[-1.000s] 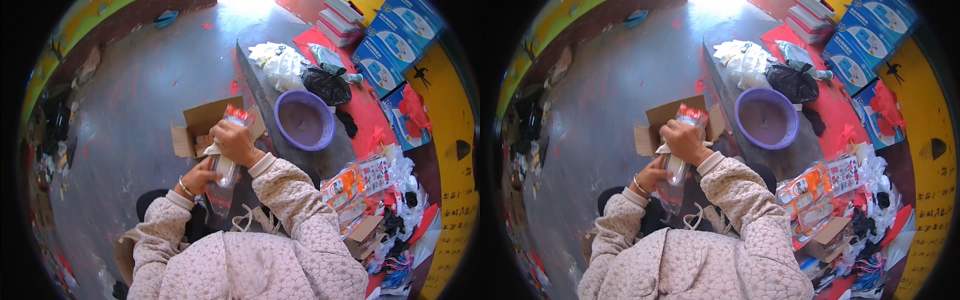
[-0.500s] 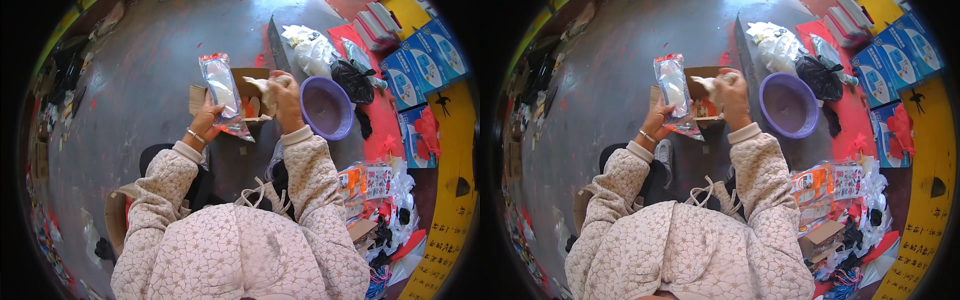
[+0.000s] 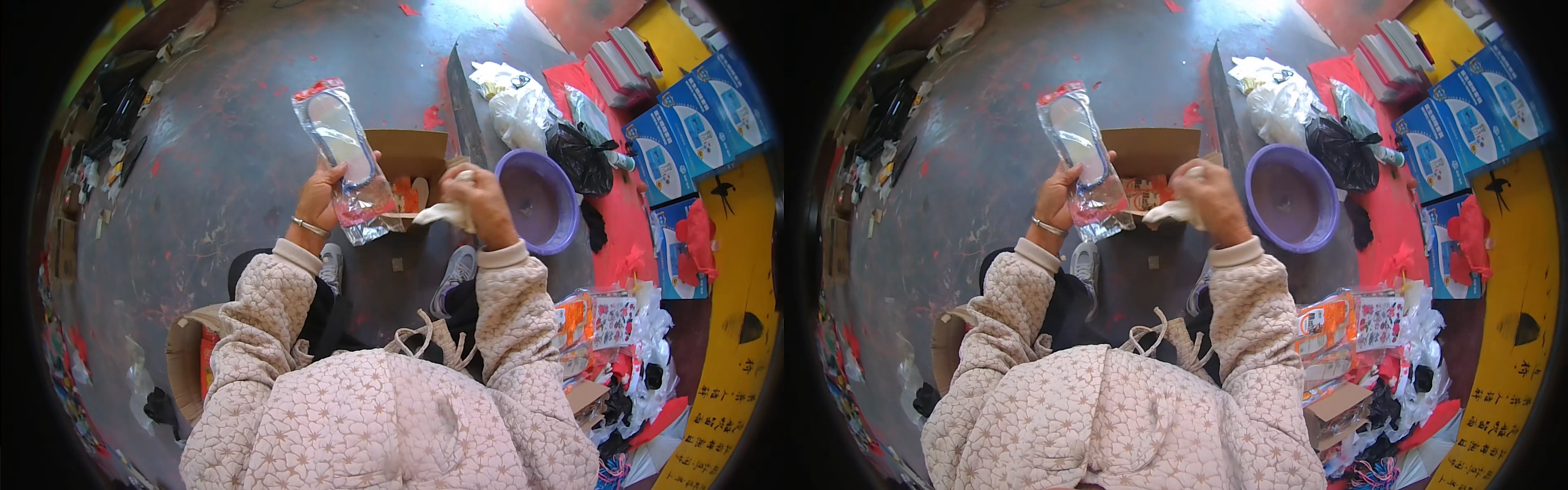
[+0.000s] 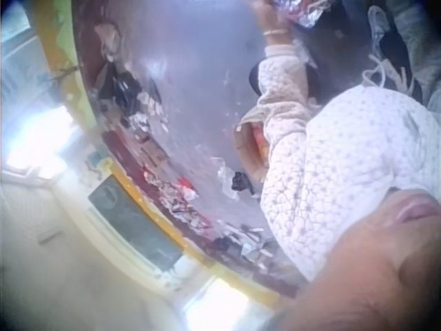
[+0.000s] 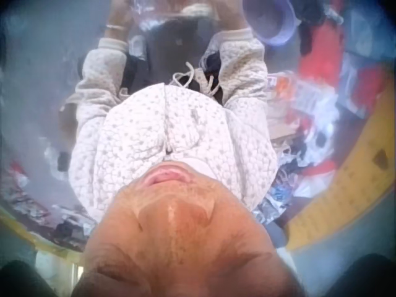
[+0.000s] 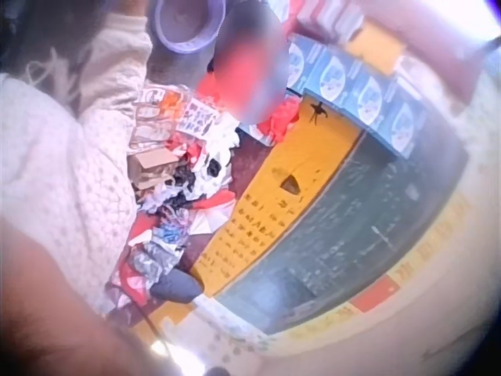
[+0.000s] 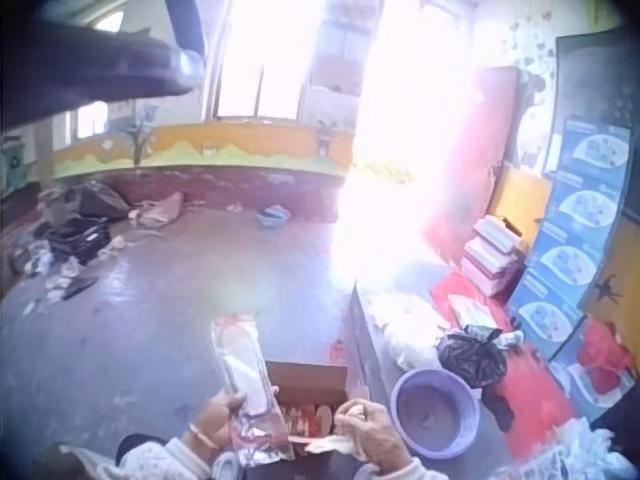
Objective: The person sits on the floor and wipes the surfaces of several packaged items with a cloth, then places them into a cardboard box. The items include a plastic case and multiple snack-style pouches.
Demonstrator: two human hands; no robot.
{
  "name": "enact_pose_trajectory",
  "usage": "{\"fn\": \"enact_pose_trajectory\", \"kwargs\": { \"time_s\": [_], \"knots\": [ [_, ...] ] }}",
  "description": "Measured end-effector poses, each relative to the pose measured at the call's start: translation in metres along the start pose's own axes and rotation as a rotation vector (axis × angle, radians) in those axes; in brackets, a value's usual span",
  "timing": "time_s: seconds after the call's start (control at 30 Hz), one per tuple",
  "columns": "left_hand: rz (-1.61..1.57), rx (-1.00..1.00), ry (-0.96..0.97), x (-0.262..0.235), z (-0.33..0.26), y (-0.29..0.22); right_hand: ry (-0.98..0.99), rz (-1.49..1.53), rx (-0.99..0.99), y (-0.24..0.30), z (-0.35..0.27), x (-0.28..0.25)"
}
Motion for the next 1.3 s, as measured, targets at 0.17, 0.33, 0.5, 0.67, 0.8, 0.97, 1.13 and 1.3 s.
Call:
{"fn": "enact_pose_trajectory", "kwargs": {
  "time_s": [0.17,0.33,0.5,0.67,0.8,0.97,1.13,1.3],
  "knots": [
    [-0.107,-0.146,0.102,0.009,-0.006,0.011,0.033,-0.345,-0.340,0.040,-0.011,0.009],
    [-0.066,-0.149,0.049,0.000,-0.006,0.014,0.256,-0.555,-0.552,0.048,-0.043,0.089],
    [-0.090,-0.176,0.088,0.008,-0.008,0.018,0.221,-0.403,-0.629,0.039,-0.036,0.095],
    [0.071,-0.119,0.143,0.019,-0.005,0.018,0.135,-0.375,-0.757,0.045,-0.033,0.079],
    [0.112,-0.120,0.113,0.015,-0.007,0.017,-0.005,-0.088,-0.520,0.027,-0.018,0.064],
    [0.229,0.074,0.070,0.019,-0.004,0.008,-0.190,0.024,-0.209,-0.015,-0.001,0.043],
    [0.303,0.116,0.085,0.037,-0.005,0.017,-0.362,-0.050,-0.248,-0.015,-0.004,0.028],
    [0.301,0.102,0.087,0.032,-0.010,0.017,-0.363,-0.352,-0.276,0.004,-0.013,0.038]
  ]
}}
Point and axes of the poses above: each hand's wrist, its own z-axis towards the middle knuckle, its own x-axis out of the palm, y = z × x, the point moved 10 cm from there along z, towards the middle knuckle, and after that the axes turned 2 degrees about -x, right-handed, at the moved point
